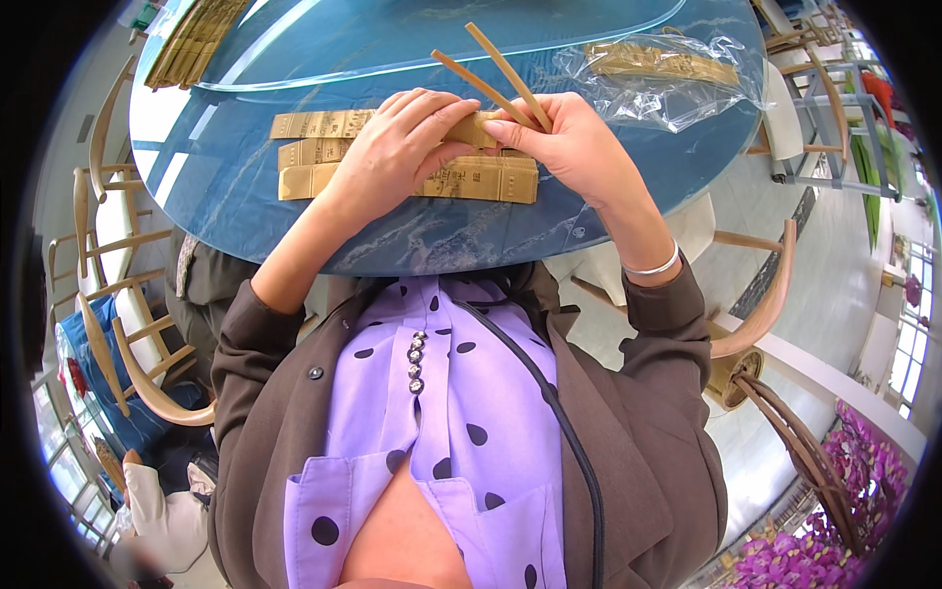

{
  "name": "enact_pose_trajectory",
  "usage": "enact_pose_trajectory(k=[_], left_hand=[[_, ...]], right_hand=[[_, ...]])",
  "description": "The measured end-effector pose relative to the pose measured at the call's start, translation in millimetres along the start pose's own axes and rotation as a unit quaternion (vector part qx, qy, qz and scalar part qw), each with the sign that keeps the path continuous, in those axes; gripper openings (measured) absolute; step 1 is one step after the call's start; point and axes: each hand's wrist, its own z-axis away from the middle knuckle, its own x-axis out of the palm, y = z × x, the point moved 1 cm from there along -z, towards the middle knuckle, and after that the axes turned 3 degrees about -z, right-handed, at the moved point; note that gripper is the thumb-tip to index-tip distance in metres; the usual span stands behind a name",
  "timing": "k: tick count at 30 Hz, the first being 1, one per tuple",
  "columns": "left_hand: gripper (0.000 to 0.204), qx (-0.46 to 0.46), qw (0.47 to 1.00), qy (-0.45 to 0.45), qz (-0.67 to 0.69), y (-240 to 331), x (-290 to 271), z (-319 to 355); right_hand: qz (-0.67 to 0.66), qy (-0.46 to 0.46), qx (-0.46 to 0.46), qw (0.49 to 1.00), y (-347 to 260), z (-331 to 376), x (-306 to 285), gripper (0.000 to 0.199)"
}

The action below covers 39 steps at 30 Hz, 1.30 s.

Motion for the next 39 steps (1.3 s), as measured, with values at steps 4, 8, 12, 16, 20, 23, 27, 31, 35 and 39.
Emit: enact_pose_trajectory(k=[4, 8, 12, 16, 20, 23, 27, 31, 35, 39], left_hand=[[0.046, -0.003, 1.0, 0.0, 0.003, 1, 1, 0], [0.048, 0.005, 1.0, -0.012, 0.011, 5, 2, 0], [0.049, 0.018, 0.999, -0.027, -0.006, 10, 5, 1], [0.049, 0.012, 0.999, -0.035, -0.038, 12, 3, -1], [0.046, 0.003, 0.996, -0.058, -0.075, 6, 7, 1], [0.049, -0.005, 0.996, -0.06, -0.064, 3, 10, 5], [0.05, -0.002, 0.994, -0.082, -0.072, 8, 7, 4], [0.043, 0.011, 0.996, -0.064, -0.053, 6, 9, 3], [0.045, 0.0, 0.997, -0.068, -0.026, 6, 14, 5], [0.043, -0.014, 0.998, -0.062, -0.014, 8, 9, 2]], right_hand=[[-0.053, -0.036, 0.042, 0.997, -10, -1, -2, 0.023], [-0.071, -0.06, 0.068, 0.993, -6, -5, -6, 0.024], [-0.041, -0.071, 0.063, 0.995, 3, -10, -6, 0.021], [-0.049, -0.043, 0.054, 0.996, 4, -9, 2, 0.019], [0.016, -0.027, 0.051, 0.998, 8, -10, -1, 0.019], [0.067, 0.005, 0.027, 0.997, 2, -8, 1, 0.021], [0.02, 0.002, 0.013, 1.0, 6, -8, 5, 0.019], [0.033, -0.011, 0.025, 0.999, 11, -9, 1, 0.018], [0.135, -0.012, 0.045, 0.99, -2, -9, 2, 0.018], [0.085, 0.014, 0.029, 0.996, 4, -8, 3, 0.018]])
